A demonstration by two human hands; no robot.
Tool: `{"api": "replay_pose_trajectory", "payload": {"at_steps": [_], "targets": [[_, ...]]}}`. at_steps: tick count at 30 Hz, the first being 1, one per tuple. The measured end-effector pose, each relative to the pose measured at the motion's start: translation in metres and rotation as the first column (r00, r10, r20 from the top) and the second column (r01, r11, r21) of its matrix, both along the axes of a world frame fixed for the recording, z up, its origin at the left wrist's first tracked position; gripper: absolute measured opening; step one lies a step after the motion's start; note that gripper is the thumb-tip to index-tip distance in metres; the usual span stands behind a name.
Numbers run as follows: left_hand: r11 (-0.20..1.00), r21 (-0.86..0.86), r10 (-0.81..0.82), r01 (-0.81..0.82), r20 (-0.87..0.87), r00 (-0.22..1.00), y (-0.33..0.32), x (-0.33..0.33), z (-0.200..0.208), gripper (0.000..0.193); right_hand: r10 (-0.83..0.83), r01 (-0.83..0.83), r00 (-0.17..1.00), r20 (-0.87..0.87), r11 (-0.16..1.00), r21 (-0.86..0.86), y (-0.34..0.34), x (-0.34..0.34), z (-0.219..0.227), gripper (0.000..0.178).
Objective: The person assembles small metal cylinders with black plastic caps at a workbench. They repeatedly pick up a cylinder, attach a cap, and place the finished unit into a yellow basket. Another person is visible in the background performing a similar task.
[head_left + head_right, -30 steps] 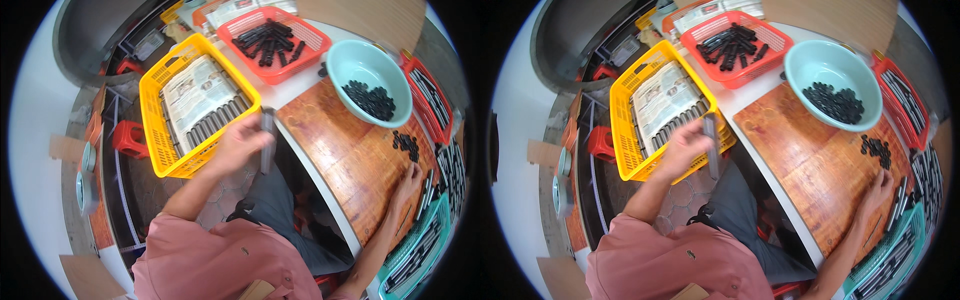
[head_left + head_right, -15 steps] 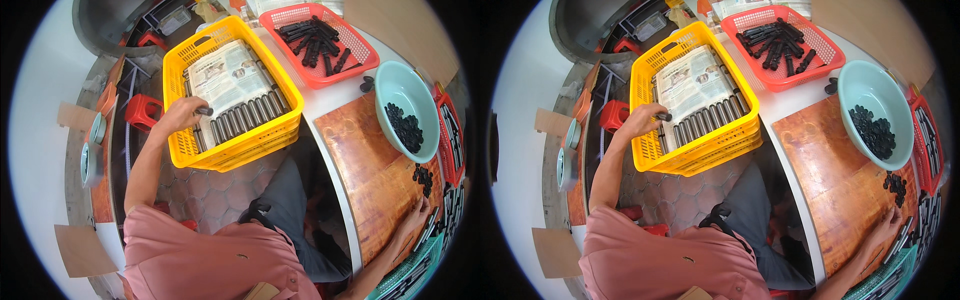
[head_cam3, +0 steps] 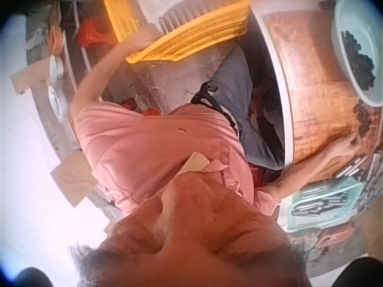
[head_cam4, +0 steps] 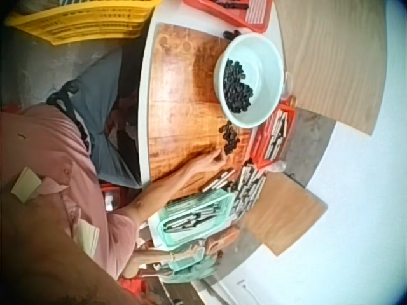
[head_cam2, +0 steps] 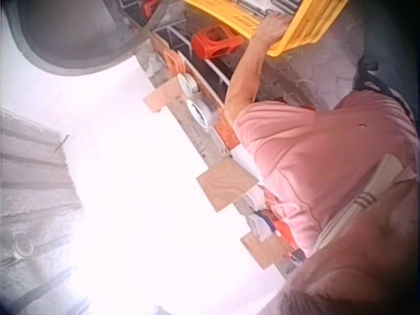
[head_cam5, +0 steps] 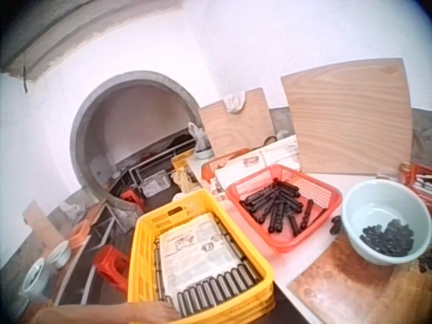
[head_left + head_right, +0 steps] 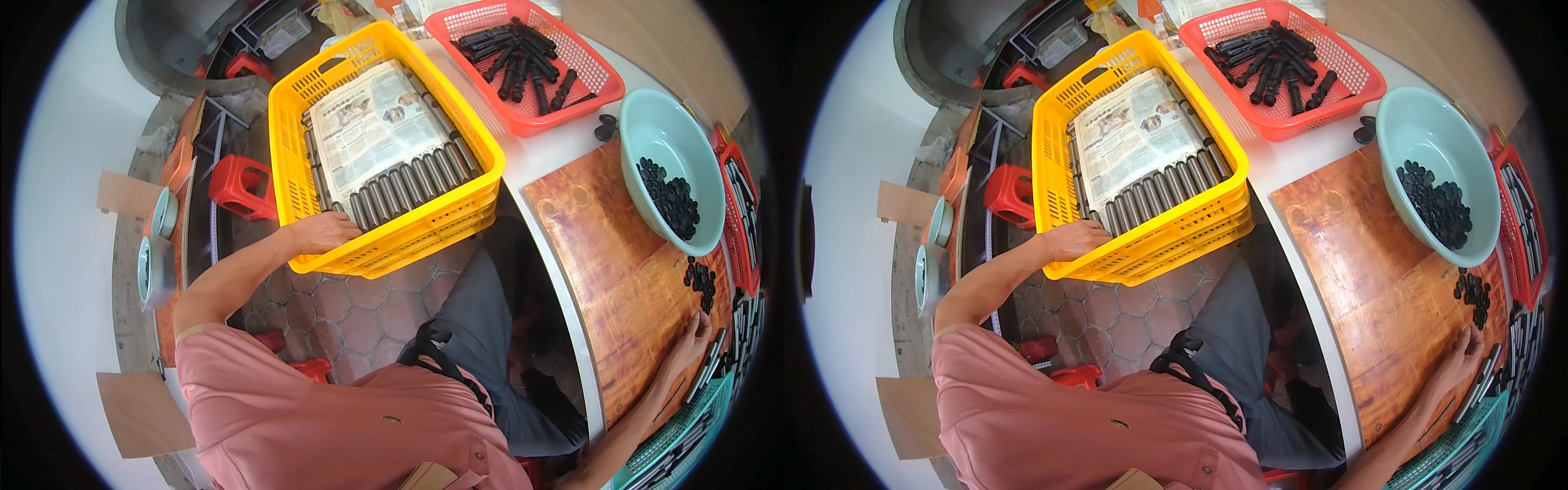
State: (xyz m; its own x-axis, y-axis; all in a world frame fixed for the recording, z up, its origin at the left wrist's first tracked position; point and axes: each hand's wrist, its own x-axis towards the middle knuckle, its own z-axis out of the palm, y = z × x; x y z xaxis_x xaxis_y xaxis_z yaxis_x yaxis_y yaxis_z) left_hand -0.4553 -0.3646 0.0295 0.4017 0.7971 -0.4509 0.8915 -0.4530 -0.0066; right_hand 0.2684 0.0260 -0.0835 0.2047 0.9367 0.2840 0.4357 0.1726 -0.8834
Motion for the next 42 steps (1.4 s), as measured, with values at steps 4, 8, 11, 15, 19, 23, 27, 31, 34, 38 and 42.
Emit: {"api": "replay_pose_trajectory", "payload": {"at_steps": [4,8,11,15,19,23,27,31,34,38,42], "targets": [[0.929,0.036,0.358,-0.367,0.149,0.922,-0.001,-0.008,-0.004,0.018,0.016,-0.02,0.997,-0.076,0.999,-0.045,0.0,-0.001,-0.004,0.028],[0.497,0.256,0.792,-0.829,0.256,0.554,-0.013,-0.062,-0.047,0.026,0.027,-0.029,0.998,-0.049,0.999,-0.038,-0.002,-0.005,0.001,0.027],[0.226,0.044,0.936,-0.973,0.267,0.23,-0.001,-0.07,-0.05,0.029,0.02,-0.021,0.995,-0.095,1.0,-0.001,0.0,-0.004,-0.004,0.026],[-0.053,-0.277,0.92,-0.959,0.361,-0.155,0.011,-0.072,-0.057,0.034,0.062,-0.062,0.996,-0.056,0.998,0.014,0.005,0.002,-0.009,0.024],[-0.101,-0.44,0.906,-0.892,0.329,-0.265,0.01,-0.084,-0.056,0.03,0.063,-0.062,0.998,-0.021,0.997,0.051,0.003,-0.001,-0.006,0.022],[-0.138,-0.502,0.875,-0.854,0.341,-0.342,0.007,-0.088,-0.06,0.027,0.06,-0.057,0.994,-0.086,0.997,0.045,0.003,-0.007,-0.004,0.021],[-0.149,-0.462,0.885,-0.874,0.333,-0.326,0.017,-0.07,-0.046,0.026,0.071,-0.072,0.997,0.013,0.996,0.046,0.002,-0.001,-0.003,0.02],[-0.084,-0.489,0.916,-0.868,0.306,-0.261,0.012,-0.084,-0.052,0.025,0.07,-0.071,0.997,0.046,0.997,0.012,0.001,-0.005,0.002,0.02],[-0.145,-0.587,0.861,-0.796,0.322,-0.394,0.005,-0.091,-0.056,0.024,0.074,-0.077,0.995,0.066,0.996,0.045,-0.006,-0.022,0.016,0.02],[-0.247,-0.628,0.811,-0.738,0.282,-0.512,0.003,-0.087,-0.056,0.024,0.099,-0.101,0.99,0.099,0.995,0.018,-0.009,-0.027,0.021,0.019],[-0.216,-0.607,0.836,-0.765,0.289,-0.466,0.013,-0.07,-0.045,0.01,0.073,-0.086,0.98,0.185,0.994,0.064,-0.014,-0.03,0.026,0.018]]}}
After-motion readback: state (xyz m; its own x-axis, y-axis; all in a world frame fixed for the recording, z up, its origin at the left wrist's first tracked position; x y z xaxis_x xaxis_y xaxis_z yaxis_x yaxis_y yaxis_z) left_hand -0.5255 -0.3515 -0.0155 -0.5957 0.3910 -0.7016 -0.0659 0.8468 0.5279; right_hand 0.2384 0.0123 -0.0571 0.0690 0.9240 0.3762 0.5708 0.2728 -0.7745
